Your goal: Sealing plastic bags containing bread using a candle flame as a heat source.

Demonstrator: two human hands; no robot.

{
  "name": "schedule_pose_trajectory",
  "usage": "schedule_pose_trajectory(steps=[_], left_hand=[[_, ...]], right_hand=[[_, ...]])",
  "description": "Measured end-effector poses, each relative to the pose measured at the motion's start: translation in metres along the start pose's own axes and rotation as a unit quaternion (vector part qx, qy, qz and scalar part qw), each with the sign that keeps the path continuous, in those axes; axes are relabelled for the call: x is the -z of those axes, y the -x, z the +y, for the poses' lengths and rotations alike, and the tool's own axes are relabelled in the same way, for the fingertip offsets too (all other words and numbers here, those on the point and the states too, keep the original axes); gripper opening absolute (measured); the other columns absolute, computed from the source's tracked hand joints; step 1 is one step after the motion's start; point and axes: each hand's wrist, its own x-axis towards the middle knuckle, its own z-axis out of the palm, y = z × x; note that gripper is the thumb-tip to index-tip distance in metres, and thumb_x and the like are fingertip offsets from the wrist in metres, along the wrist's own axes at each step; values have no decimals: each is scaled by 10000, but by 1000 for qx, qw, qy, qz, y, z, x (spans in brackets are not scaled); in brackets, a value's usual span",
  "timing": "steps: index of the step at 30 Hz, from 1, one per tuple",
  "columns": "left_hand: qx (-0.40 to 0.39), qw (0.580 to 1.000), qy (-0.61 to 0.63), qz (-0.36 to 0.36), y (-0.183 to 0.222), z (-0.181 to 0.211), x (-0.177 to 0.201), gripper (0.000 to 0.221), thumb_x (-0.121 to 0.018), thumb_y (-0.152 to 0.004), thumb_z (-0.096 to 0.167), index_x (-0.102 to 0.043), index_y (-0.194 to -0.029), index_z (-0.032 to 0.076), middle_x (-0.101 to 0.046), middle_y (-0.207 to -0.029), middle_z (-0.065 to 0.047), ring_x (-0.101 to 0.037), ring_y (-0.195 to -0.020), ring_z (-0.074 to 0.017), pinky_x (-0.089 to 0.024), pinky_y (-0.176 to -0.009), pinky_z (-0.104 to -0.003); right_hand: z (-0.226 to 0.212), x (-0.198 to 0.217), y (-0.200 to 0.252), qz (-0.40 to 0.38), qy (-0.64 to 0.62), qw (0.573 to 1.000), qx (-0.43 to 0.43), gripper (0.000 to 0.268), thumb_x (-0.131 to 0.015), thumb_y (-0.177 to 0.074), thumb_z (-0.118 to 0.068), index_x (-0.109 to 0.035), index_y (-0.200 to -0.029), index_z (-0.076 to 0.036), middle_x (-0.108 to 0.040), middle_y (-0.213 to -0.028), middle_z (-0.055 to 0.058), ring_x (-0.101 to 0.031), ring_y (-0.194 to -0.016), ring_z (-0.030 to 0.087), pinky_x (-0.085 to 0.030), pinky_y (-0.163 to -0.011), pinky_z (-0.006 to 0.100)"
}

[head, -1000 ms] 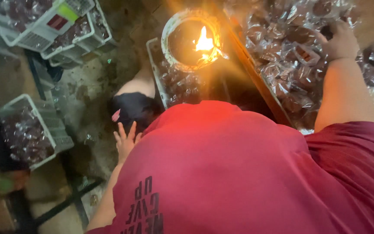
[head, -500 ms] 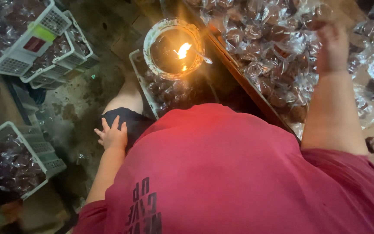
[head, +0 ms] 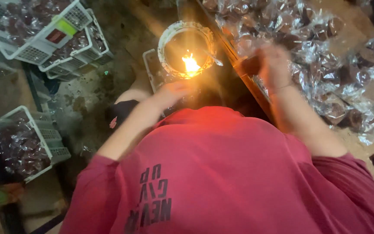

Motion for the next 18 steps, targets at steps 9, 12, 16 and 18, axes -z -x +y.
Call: schedule_pose_trajectory(steps=[9, 12, 16, 18], left_hand=[[2, 926, 353, 133, 7, 23, -60, 300, -751, -958, 329, -740, -1149, 97, -711, -1168, -67, -703, -1004, -179, -631, -809, -326], [12, 888, 445, 110, 15, 30, -58, 236, -738, -973, 222, -695, -1137, 57, -667, -1117, -104, -689, -918, -176, -641, -765, -325], [-26, 873, 478, 96, -4, -1, -62, 213, -696, -1006, 275, -697, -1116, 93, -685, -1152, -54, -700, -951, -149, -631, -849, -344], [-33, 869, 481, 111, -4, -10, -59, 182, -741, -973, 212, -708, -1089, 76, -686, -1191, -80, -709, -970, -175, -620, -888, -375]], right_hand=[[-100, -61, 61, -288, -303, 858, -300, 259, -775, -945, -367, -723, -1038, -131, -715, -778, 75, -716, -744, 234, -594, -597, 406], [-99, -71, 69, -281, -302, 870, -271, 260, -782, -952, -362, -717, -1132, -184, -721, -810, 32, -710, -769, 190, -601, -584, 373], [-124, -68, 81, -322, -353, 878, -12, 287, -817, -919, -229, -734, -971, 41, -693, -882, 250, -685, -950, 458, -554, -775, 541], [-119, -62, 72, -329, -356, 875, -3, 261, -786, -956, -231, -732, -901, 18, -703, -894, 189, -691, -948, 388, -557, -811, 488]])
